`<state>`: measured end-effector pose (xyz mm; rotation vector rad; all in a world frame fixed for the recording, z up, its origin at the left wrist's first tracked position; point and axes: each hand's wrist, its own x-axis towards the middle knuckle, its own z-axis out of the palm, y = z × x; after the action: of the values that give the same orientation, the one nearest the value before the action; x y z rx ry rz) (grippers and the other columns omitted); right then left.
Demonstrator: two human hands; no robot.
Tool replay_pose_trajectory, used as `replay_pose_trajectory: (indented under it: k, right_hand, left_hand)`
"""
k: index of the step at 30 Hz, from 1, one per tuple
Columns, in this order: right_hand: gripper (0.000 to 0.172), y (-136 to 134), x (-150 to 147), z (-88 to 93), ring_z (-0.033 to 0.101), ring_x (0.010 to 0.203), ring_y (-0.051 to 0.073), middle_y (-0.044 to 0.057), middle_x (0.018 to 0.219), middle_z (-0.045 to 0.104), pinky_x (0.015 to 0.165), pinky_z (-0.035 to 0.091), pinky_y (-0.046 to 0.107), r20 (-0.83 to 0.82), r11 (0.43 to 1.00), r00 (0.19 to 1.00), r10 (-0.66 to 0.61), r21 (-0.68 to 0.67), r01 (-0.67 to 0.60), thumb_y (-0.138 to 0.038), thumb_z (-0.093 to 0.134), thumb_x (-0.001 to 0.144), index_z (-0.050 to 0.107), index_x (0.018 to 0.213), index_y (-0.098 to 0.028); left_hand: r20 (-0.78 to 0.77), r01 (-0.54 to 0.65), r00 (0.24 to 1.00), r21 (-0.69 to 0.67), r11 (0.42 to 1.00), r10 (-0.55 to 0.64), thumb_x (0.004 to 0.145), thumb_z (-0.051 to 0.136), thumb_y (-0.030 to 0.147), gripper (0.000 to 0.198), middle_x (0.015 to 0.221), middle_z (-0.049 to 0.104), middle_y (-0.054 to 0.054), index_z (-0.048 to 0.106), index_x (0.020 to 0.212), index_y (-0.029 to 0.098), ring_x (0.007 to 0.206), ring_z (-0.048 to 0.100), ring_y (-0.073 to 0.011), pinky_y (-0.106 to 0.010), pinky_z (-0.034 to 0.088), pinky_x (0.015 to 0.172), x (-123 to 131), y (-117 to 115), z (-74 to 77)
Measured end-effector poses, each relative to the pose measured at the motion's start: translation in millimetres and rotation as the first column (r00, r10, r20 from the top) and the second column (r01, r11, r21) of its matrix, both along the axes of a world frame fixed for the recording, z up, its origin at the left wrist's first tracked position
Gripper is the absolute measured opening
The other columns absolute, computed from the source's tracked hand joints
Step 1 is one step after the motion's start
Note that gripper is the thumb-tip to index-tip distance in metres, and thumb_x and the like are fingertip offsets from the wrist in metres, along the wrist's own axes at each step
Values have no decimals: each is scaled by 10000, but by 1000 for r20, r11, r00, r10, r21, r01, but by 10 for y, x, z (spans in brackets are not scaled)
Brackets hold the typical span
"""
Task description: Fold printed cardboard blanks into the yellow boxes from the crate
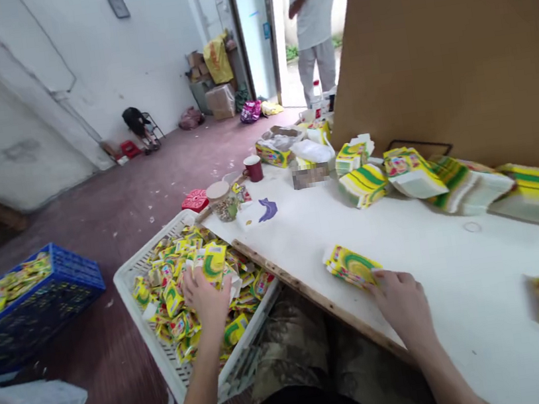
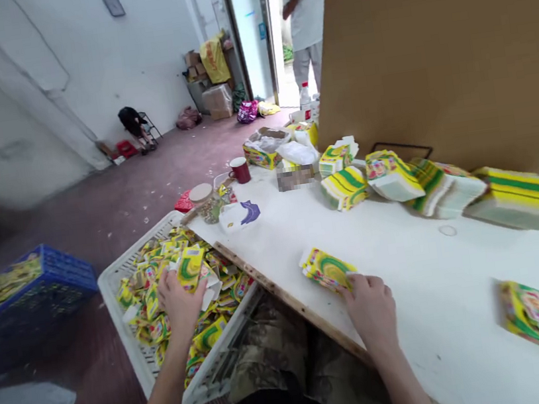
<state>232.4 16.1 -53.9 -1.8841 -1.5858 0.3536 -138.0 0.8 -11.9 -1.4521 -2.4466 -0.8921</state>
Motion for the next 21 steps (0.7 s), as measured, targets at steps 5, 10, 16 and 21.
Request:
replay_pose_trajectory:
  k: [5,10,16,21]
  right_hand:
    - [310,11,50,-143,555,859,368,203,861,602,821,434,521,145,1000,989,5,-23,-2,-383,502,778,614,909,-125]
    - [369,13,64,-220,588,830,359,186,884,616,807,476,485,182,1000,983,-5,-17,9,-453,461,790,583,952,-145]
    - [425,43,152,-345,620,806,358,159,851,630,729,511,458,148,999,989,-15,-48,22,-547,421,793,567,950,-180]
    - [465,53,156,-349,642,824,338,146,898,643,688,518,433,53,998,998,-34,-58,37,-597,429,757,562,954,-197]
  left_hand:
    - [-41,-66,997,-216,974,58,715,702,464,695,1451,336,-257,503,1298,143,1344,252,-497,-672,258,1014,-311,-51,-425]
    - [-67,-138,990,-296,945,124,782,605,526,666,1506,271,-222,475,1341,190,1380,190,-477,-647,236,1037,-396,69,-701]
    - [-41,-241,970,-280,929,239,859,530,498,628,1509,226,-250,424,1370,149,1384,166,-476,-619,273,1033,-893,556,-531]
    - [39,-189,977,-302,934,210,887,585,363,477,1421,413,-130,467,1315,187,1267,429,-330,-572,371,1018,-1357,976,-247]
